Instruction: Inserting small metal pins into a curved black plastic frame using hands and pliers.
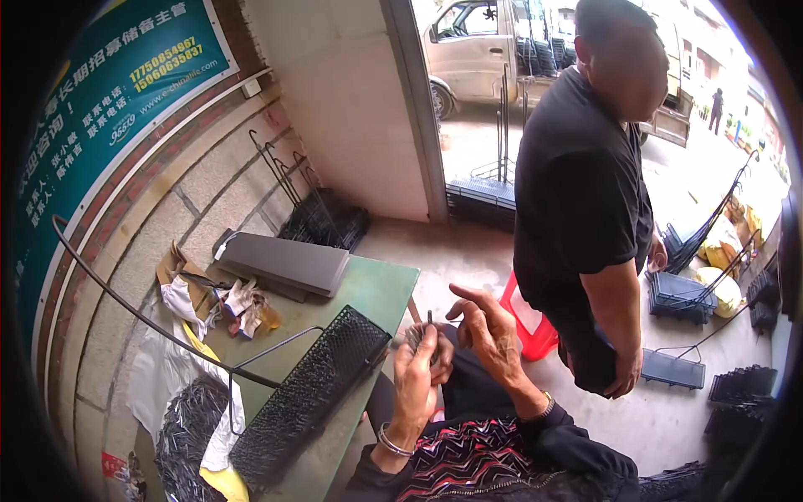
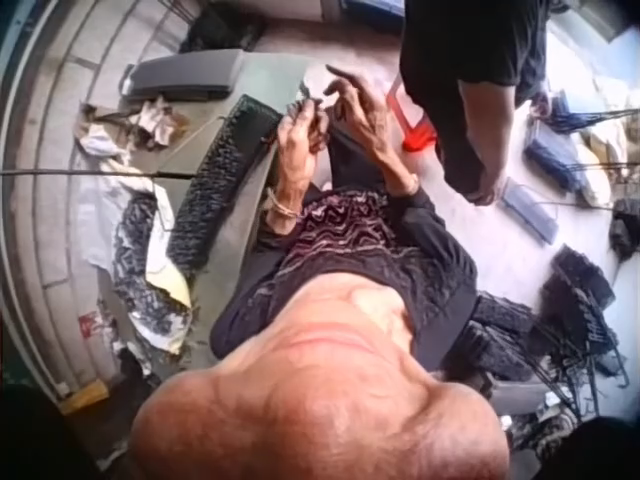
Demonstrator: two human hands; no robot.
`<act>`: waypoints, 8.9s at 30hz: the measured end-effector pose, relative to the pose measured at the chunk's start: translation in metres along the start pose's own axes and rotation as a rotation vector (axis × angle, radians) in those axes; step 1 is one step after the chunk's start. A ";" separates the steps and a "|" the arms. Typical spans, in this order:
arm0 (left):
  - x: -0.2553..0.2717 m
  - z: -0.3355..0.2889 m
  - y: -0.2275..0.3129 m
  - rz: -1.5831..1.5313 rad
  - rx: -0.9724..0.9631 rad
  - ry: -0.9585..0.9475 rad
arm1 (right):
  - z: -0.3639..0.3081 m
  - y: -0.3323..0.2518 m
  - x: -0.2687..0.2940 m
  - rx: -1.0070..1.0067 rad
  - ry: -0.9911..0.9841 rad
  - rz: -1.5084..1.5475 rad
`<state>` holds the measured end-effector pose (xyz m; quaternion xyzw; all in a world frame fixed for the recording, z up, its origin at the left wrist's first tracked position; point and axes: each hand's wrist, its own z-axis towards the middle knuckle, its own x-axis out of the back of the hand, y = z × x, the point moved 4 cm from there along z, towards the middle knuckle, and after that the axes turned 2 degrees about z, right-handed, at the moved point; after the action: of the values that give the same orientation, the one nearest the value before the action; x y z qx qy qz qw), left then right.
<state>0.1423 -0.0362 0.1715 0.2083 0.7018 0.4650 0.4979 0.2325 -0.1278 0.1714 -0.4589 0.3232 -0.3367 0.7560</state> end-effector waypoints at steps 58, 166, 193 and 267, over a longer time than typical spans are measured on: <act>0.030 0.020 -0.037 -0.032 0.135 -0.030 | 0.126 -0.025 0.018 0.200 -0.273 -0.315; 0.090 -0.073 -0.049 0.074 0.118 0.471 | -0.052 0.062 -0.066 -0.437 -0.366 0.014; 0.126 -0.084 -0.071 -0.012 0.024 0.522 | -0.014 0.111 -0.110 -0.641 -1.105 -0.093; 0.169 -0.045 -0.082 -0.448 -0.030 0.587 | 0.023 0.164 -0.159 -0.227 -1.090 -0.571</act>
<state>0.0457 0.0320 0.0187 -0.1000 0.8361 0.3948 0.3675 0.1965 0.0690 0.0592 -0.7103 -0.2106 -0.2066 0.6391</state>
